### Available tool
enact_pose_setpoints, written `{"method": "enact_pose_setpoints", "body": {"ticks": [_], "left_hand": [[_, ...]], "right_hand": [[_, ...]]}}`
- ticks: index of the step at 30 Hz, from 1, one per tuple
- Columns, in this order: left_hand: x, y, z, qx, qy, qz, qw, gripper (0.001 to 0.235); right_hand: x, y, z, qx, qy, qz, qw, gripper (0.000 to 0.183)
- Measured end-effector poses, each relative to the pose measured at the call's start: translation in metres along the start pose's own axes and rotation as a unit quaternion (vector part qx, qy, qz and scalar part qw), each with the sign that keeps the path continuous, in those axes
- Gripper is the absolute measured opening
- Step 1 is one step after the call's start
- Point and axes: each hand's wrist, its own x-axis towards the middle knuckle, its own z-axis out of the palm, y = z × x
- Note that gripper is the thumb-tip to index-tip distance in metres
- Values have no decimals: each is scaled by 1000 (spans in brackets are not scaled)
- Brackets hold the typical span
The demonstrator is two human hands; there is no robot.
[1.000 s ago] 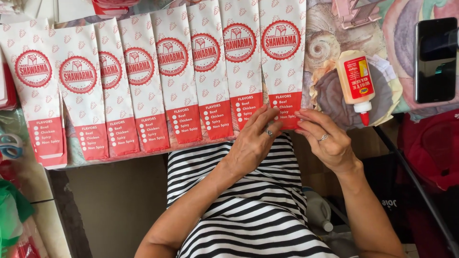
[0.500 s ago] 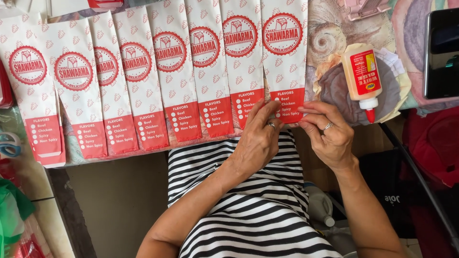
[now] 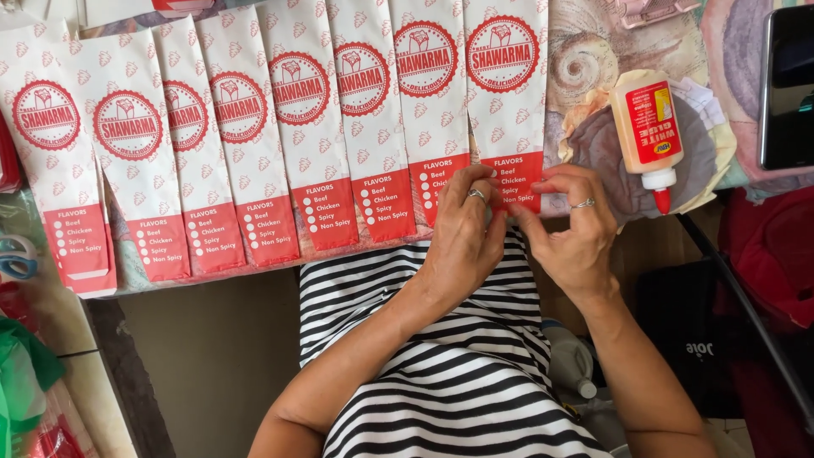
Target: Applying glue to the flaps of paper food bags in batches for assembly.
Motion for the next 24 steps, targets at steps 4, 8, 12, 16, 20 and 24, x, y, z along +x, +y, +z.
{"method": "enact_pose_setpoints", "body": {"ticks": [4, 8, 12, 16, 20, 24], "left_hand": [[1, -4, -1, -56, 0, -51, 997, 11], [1, -8, 6, -48, -15, -67, 996, 14], [6, 2, 15, 72, -7, -7, 997, 28], [6, -15, 20, 101, -28, 10, 994, 32], [5, -20, 10, 26, -53, -16, 998, 21], [7, -10, 3, -1, -74, -61, 995, 19]], "right_hand": [[-1, 5, -5, 33, -7, 17, 999, 18], [-1, 4, -7, 50, -14, 41, 998, 14], [-1, 2, -5, 36, -11, 34, 999, 16], [1, 3, -8, 43, -15, 41, 998, 16], [4, -3, -10, 33, -23, 52, 998, 17], [5, -15, 0, -28, 1, 38, 999, 22]]}}
